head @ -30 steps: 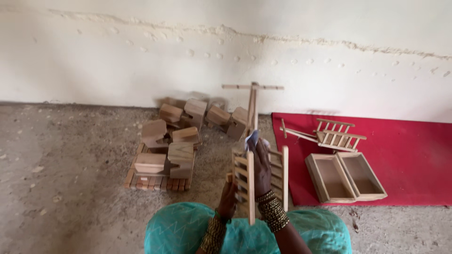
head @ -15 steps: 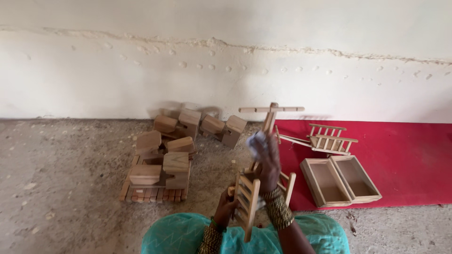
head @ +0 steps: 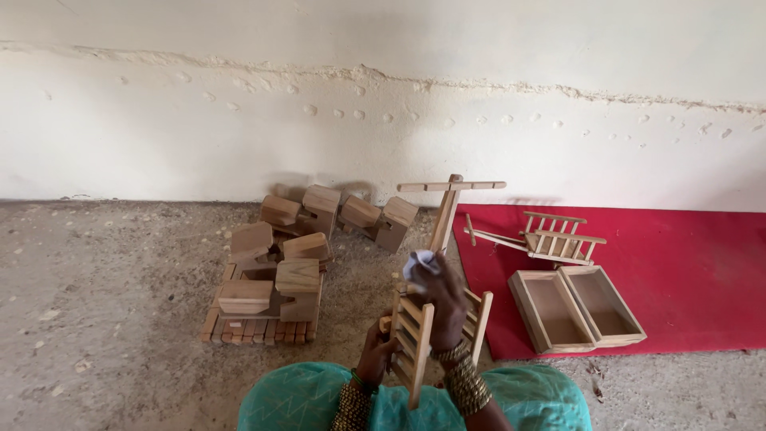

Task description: The person sits on the floor assembling a wooden toy structure. They handle open wooden boxes, place parts into them, fit wooden pieces together to build up the toy's frame and crank assembly, wipe parts with a cloth, and arrange loose pieces on the floor beside them.

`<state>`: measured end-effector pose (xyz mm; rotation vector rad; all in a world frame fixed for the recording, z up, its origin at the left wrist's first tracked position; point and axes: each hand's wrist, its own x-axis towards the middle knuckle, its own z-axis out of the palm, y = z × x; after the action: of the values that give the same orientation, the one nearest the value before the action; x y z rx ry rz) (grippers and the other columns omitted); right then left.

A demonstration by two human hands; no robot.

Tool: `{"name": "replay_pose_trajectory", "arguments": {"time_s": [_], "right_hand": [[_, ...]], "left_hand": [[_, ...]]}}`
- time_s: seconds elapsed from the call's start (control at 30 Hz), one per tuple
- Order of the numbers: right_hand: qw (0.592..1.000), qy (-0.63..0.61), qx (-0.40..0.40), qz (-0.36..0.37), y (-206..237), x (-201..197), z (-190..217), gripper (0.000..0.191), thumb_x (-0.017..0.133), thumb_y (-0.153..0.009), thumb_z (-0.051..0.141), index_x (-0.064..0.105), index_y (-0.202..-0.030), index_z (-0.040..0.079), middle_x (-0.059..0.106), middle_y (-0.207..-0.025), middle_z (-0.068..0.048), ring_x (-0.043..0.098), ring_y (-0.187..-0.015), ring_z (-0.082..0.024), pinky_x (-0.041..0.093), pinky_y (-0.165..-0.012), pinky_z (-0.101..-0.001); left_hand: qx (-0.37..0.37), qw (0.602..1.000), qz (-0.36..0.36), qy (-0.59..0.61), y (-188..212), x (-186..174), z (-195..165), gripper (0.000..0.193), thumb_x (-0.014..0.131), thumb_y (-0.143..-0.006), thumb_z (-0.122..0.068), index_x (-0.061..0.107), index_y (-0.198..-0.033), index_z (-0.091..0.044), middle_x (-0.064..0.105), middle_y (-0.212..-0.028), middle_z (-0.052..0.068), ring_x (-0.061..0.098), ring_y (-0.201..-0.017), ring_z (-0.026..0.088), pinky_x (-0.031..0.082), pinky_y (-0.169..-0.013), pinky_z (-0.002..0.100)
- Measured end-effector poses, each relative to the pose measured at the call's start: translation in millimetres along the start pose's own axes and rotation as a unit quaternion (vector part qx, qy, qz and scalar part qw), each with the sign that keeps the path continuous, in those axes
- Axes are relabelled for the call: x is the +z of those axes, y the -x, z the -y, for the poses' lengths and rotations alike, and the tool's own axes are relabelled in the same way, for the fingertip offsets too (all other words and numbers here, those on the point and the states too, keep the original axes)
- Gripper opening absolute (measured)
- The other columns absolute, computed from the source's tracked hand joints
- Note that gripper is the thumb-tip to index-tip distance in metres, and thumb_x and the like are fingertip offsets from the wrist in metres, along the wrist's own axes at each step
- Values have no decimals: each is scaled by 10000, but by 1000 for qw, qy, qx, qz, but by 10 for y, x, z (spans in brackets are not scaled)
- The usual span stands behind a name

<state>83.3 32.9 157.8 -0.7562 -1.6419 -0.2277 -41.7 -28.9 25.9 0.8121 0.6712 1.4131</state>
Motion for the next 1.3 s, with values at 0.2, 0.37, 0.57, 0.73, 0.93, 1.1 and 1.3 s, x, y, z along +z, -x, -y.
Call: {"name": "replay_pose_trajectory", "arguments": {"time_s": [0.2, 0.37, 0.57, 0.73, 0.93, 1.1, 1.3], "right_hand": [[897, -376, 191, -136, -854, -89, -570, 212, 432, -1107, 92, 642, -1086, 89, 744, -939, -49, 733, -767, -100, 600, -609, -285], [804, -417, 421, -49, -889, -297, -651, 217, 580, -984, 153, 613, -1199, 147, 745, -1010, -28, 660, -684, -72, 516, -507, -234], [825, -377, 413, 85, -559, -241, -549, 264, 573, -1061, 279, 669, -996, 43, 775, -859, -103, 704, -616, -133, 594, -497, -298], [873, -193, 309, 324, -466, -241, -358, 160, 717, -944, 197, 655, -1021, 72, 792, -919, -68, 784, -735, -120, 620, -599, -260], [917, -74, 147, 364, -880, -640, -605, 217, 712, -956, 111, 698, -1172, 89, 795, -1033, -63, 771, -775, -123, 610, -592, -225], [946, -176, 134, 239, -617, -536, -759, 384, 664, -953, 31, 625, -1333, 62, 785, -1085, -99, 772, -805, -119, 613, -605, -235], [797, -398, 455, -8, 597, -487, -711, 201, 561, -1038, 140, 599, -1191, 16, 698, -1084, -83, 729, -870, -121, 631, -640, -279]], "left_hand": [[32, 993, 90, -69, -12, -5, 2, 535, 595, -911, -23, 517, -1440, -8, 685, -1174, 116, 687, -1058, 217, 618, -914, 392], [14, 994, 98, -41, -49, -29, -14, 518, 648, -916, -48, 542, -1423, -57, 698, -1203, 86, 692, -1060, 195, 606, -922, 398], [112, 984, 59, -123, -54, -142, 77, 432, 728, -910, -35, 628, -1330, -7, 729, -1154, 92, 709, -1049, 196, 618, -895, 380], [91, 987, -54, -123, -93, -252, 167, 389, 698, -918, -52, 640, -1302, -17, 755, -1095, 83, 731, -950, 180, 627, -780, 344], [110, 990, -57, -73, -71, -342, -3, 368, 669, -947, -83, 625, -1298, 19, 750, -1061, 108, 730, -897, 203, 637, -725, 383], [145, 986, -53, -63, -86, -299, 8, 407, 633, -963, -112, 579, -1357, -31, 737, -1085, 70, 724, -922, 159, 641, -746, 348], [117, 987, -56, -96, -50, -455, 191, 395, 600, -965, -12, 629, -1358, 18, 683, -955, 81, 601, -736, 134, 524, -595, 284]]}}
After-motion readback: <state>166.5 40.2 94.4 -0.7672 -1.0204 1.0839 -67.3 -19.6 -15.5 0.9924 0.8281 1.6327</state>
